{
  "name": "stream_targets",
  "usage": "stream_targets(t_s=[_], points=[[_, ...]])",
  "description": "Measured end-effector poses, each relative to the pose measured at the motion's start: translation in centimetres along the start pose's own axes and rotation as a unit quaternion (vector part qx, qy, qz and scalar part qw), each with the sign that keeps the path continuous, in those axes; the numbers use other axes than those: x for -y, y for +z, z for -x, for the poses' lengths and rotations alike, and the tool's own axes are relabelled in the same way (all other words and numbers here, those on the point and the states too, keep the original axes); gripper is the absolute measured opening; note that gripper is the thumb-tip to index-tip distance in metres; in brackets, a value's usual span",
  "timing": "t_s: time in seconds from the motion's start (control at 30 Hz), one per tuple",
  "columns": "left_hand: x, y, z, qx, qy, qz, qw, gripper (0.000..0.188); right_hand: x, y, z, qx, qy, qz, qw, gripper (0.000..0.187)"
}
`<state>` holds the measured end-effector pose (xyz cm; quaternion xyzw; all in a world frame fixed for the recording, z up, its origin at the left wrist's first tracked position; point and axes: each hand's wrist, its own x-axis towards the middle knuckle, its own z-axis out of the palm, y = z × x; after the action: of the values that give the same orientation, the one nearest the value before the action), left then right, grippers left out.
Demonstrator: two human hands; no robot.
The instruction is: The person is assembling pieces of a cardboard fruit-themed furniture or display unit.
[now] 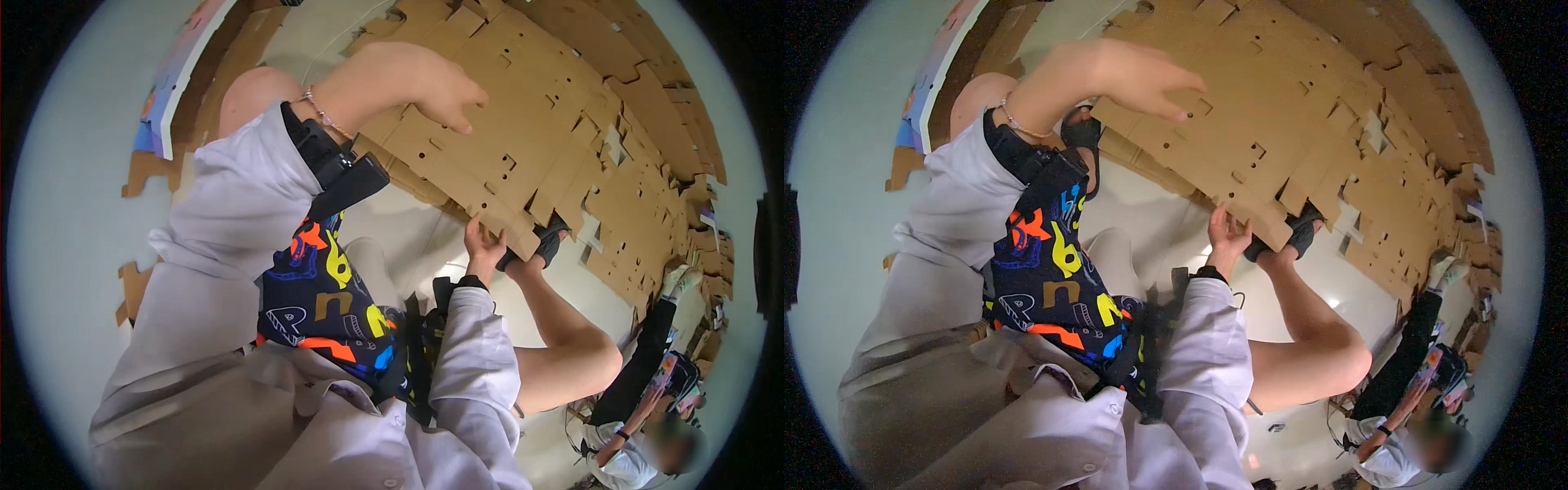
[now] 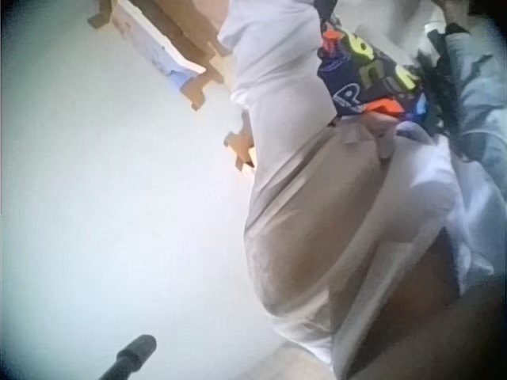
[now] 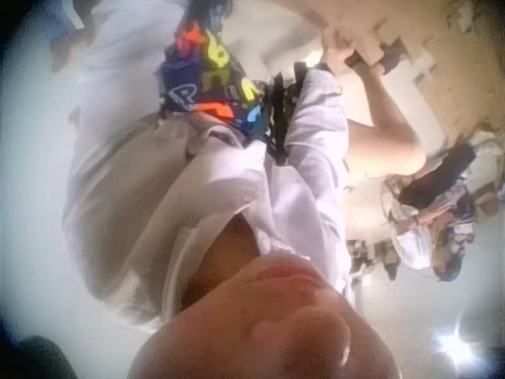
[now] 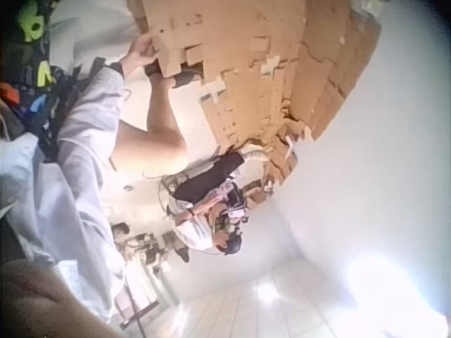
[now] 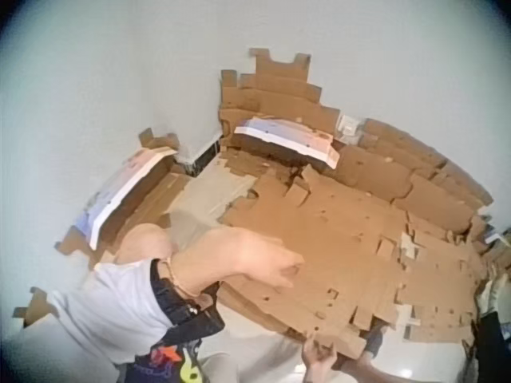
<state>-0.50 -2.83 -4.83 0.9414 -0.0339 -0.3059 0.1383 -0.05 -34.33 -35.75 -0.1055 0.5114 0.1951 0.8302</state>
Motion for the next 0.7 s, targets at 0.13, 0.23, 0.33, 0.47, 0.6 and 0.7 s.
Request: stream_targets(t_s=[0.13, 0.23, 0.33, 0.47, 0.6, 0.7], points=[[-0.3, -0.1, -0.1, -0.004, 0.006, 0.007, 1.0, 0.059, 0.7, 0.7, -0.4, -0.042, -0.009, -0.04, 0.998, 0.055], [-0.3, 0.0, 0.3, -0.015, 0.011, 0.01, 1.0, 0.058, 0.9, 0.9, -0.5, -0.087, -0.006, -0.111, 0.99, 0.044], [-0.5, 0.3, 0.6, -0.054, 0.016, -0.005, 0.998, 0.055, 0.6, 1.1, -0.3, -0.035, -0.074, 0.031, 0.996, 0.034], [-0.7, 0.5, 0.4, -0.06, 0.029, -0.003, 0.998, 0.054, 1.7, 4.0, 0.2, 0.091, -0.102, 0.123, 0.983, 0.028], [-0.8, 0.7, -0.2, -0.027, 0.013, 0.011, 0.999, 0.057, 3.3, 6.7, 0.8, 0.122, -0.133, 0.219, 0.959, 0.026], [-0.5, 1.3, -0.1, -0.05, 0.031, 0.016, 0.998, 0.052, 3.6, 6.9, 0.9, 0.126, -0.127, 0.247, 0.952, 0.025]])
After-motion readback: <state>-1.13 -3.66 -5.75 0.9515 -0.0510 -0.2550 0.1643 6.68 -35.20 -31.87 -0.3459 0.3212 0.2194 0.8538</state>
